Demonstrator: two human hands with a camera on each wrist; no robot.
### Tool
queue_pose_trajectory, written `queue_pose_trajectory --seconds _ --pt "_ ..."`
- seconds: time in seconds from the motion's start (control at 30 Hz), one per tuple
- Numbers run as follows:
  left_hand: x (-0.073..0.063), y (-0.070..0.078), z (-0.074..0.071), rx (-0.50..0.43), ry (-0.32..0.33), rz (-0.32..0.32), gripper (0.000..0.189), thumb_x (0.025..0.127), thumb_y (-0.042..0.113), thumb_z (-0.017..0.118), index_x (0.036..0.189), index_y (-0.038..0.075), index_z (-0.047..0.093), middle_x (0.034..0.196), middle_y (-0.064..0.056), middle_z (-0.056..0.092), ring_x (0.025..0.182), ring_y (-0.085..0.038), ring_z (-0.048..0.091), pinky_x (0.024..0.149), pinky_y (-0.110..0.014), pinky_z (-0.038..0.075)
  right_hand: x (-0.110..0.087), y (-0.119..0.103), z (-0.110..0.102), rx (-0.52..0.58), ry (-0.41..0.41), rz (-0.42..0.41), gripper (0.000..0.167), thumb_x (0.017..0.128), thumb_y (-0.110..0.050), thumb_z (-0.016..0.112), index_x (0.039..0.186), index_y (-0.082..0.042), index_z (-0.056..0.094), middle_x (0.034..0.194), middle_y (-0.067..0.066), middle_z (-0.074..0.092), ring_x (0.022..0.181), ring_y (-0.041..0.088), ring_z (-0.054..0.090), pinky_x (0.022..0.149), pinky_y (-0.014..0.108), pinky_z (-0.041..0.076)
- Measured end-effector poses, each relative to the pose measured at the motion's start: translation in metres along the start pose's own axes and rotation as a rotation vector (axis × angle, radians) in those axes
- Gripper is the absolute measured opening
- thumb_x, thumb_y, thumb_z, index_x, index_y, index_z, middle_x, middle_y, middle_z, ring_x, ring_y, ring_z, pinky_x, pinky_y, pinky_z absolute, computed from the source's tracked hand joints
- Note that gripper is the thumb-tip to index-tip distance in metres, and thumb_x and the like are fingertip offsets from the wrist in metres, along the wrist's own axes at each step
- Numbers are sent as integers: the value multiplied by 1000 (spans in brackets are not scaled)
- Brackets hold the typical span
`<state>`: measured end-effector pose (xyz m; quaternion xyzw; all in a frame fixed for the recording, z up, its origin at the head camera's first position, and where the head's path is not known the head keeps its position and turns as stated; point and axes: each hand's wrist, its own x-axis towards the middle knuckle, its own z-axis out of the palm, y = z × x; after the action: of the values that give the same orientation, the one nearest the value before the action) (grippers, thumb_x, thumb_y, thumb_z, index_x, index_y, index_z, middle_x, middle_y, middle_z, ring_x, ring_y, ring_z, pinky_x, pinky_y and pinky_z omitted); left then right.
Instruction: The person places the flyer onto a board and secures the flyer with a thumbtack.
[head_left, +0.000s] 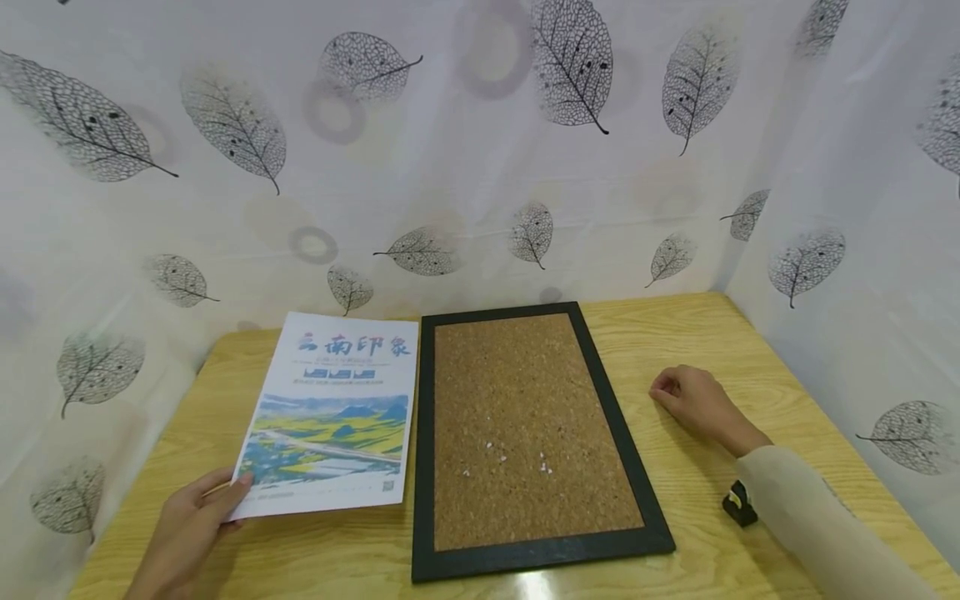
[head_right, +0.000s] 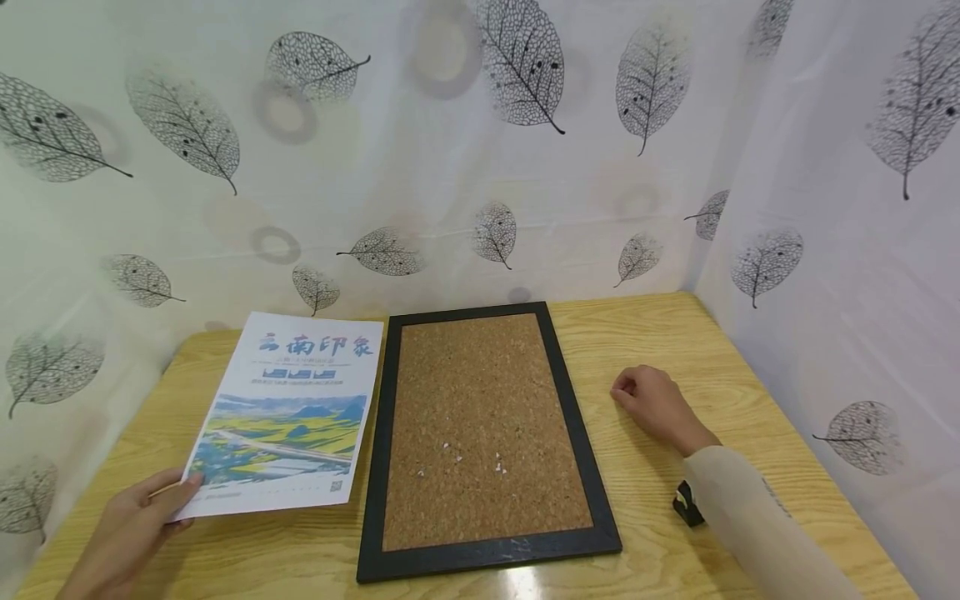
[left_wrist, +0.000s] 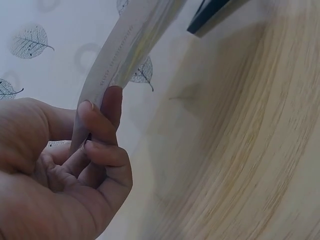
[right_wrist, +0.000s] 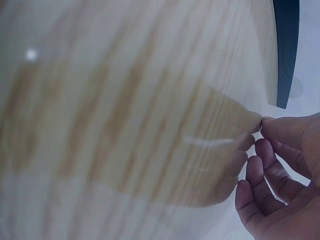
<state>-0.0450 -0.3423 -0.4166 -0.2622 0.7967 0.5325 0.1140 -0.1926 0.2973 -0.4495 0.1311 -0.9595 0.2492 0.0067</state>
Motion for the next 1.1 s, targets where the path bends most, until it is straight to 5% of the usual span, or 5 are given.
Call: queue_pose_trajectory --seconds 0.33,1.1 --pt "3 4 13 -112 -79 18 79 102 37 62 153 -12 27 103 4 72 85 -8 70 76 -30 57 0 -1 -1 0 6 -2 11 96 -8 68 93 1 72 85 7 66 74 19 60 68 42 50" --pt "8 19 50 -152 -208 94 69 102 23 65 150 -12 31 118 -11 70 94 -15 71 79 -31 57 0 0 -1 2 9 14 11 96 -9 68 92 1 72 83 6 66 73 19 60 67 41 50"
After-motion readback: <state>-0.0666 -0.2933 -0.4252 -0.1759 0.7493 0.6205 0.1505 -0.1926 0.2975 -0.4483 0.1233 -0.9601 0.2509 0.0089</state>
